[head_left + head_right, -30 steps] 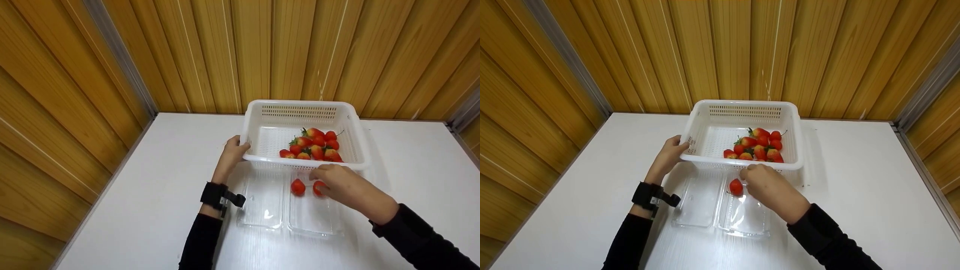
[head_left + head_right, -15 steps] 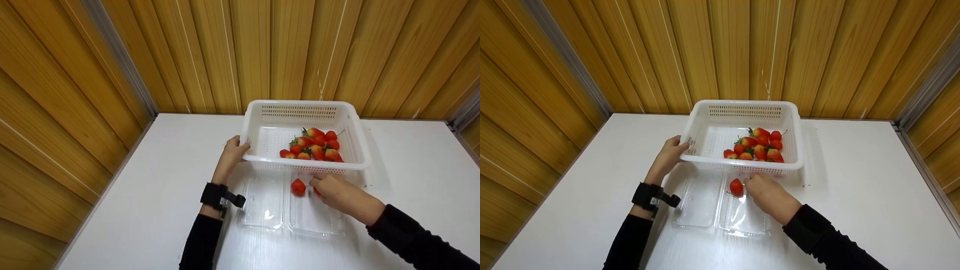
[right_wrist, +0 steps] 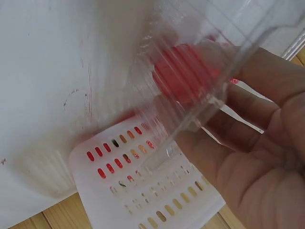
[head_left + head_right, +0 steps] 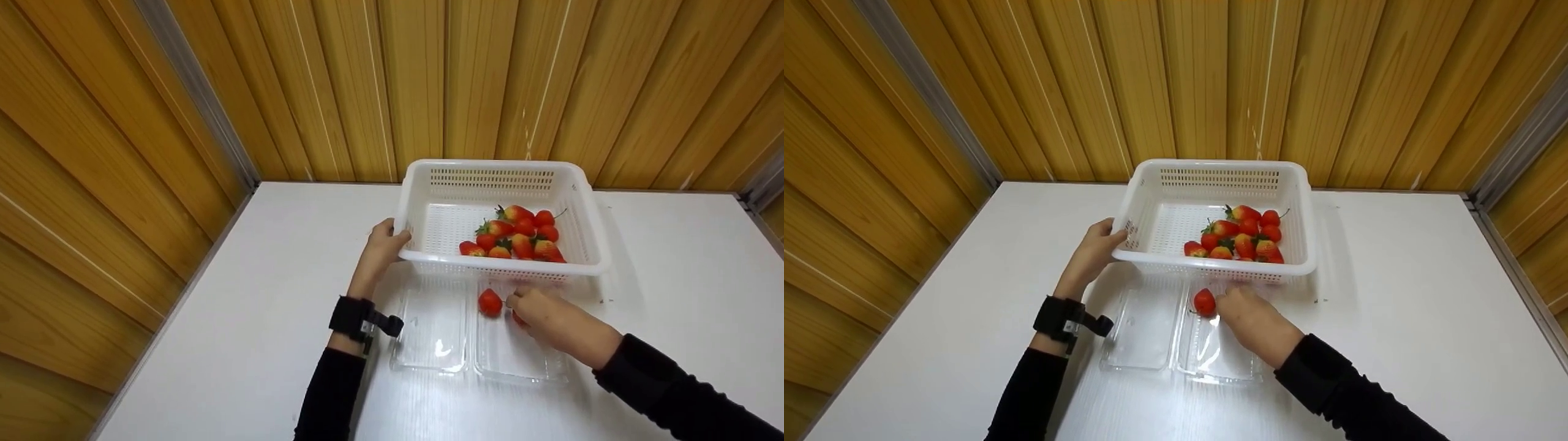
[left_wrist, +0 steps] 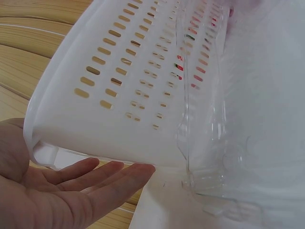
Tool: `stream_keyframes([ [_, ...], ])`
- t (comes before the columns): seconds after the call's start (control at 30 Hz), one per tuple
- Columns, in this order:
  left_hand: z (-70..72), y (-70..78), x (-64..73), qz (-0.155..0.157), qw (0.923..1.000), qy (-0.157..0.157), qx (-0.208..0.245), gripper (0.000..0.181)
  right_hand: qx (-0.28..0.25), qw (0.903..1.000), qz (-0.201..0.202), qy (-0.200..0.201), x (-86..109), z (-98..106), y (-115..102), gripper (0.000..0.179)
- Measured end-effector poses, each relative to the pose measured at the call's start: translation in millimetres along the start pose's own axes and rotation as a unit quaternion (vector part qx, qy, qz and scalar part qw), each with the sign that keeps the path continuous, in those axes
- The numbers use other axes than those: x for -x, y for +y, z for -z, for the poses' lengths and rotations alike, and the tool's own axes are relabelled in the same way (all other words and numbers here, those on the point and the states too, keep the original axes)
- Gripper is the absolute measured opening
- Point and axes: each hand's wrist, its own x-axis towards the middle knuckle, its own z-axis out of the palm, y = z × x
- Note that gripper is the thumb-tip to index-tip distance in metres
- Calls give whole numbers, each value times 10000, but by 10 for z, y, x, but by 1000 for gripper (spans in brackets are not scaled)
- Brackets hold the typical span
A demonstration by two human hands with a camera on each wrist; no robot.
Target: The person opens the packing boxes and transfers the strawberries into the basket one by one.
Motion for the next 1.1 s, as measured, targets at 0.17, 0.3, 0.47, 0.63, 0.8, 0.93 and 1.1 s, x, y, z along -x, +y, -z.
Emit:
stream_keyframes([
  [0.17,3,8,8,5,10000,-59,-16,47,-197,9998,81,3,6,-32,-1,17],
  [0.3,8,26,13,28,10000,-27,-67,47,-296,9994,-29,-157,1,-41,-10,16],
  [0.47,9,20,12,27,10000,17,-78,44,-272,9995,134,-78,13,-62,-10,15],
  [0.63,2,3,6,57,10000,18,-78,45,-232,9995,220,25,26,-87,-16,16],
  [0.8,14,1,8,19,10000,-8,21,46,-263,9996,46,-128,23,-36,-56,16],
  [0.93,21,5,14,-33,10000,12,-3,45,-299,9986,-235,-355,23,14,-84,19],
  [1.1,15,4,14,-32,9999,40,-156,42,-217,9992,-208,-262,60,36,-99,20],
])
